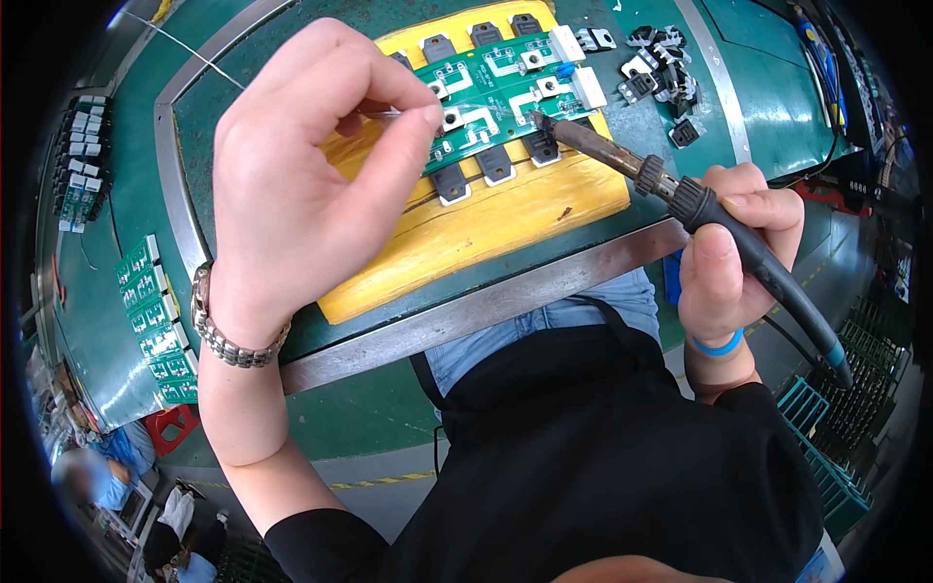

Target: The person solders electronic components onto a printed circuit board using a soldering iron and solder wire.

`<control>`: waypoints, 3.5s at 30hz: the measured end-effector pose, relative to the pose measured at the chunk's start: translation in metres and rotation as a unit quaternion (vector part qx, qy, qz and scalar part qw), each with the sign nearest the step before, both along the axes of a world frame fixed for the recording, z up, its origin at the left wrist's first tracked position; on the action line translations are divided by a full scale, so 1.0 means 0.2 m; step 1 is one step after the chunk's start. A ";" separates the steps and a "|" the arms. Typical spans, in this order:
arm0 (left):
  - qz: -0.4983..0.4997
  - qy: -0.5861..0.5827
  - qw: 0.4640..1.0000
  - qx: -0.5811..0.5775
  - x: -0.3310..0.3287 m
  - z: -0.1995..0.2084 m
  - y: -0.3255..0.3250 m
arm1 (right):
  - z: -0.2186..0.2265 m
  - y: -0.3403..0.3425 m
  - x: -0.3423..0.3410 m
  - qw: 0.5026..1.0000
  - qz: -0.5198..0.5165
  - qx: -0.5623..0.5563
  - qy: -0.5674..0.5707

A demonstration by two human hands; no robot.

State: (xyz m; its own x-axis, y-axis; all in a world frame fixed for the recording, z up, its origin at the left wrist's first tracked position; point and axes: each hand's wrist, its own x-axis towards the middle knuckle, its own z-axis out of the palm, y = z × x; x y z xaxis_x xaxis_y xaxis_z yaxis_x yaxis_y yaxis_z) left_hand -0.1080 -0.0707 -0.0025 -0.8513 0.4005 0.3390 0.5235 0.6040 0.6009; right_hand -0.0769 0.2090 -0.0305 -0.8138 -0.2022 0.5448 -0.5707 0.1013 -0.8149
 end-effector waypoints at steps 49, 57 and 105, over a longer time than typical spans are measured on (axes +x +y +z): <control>0.003 -0.038 0.999 0.021 0.00 0.08 -0.06 | 0.03 -0.01 0.00 0.999 0.025 -0.006 -0.022; -0.016 -0.021 1.000 -0.006 0.00 0.07 -0.06 | 0.00 -0.02 0.00 0.998 0.044 -0.024 -0.040; -0.012 -0.040 0.999 -0.007 0.00 0.08 -0.03 | -0.01 -0.05 0.00 0.999 0.044 0.003 -0.023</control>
State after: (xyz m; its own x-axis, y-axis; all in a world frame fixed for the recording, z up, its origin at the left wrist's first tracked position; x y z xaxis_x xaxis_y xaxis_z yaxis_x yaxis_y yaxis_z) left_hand -0.1070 -0.0762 0.0141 -0.8657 0.4247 0.2650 0.4884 0.6007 0.6329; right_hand -0.0774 0.1988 -0.0325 -0.8169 -0.2766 0.5061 -0.5399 0.0577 -0.8398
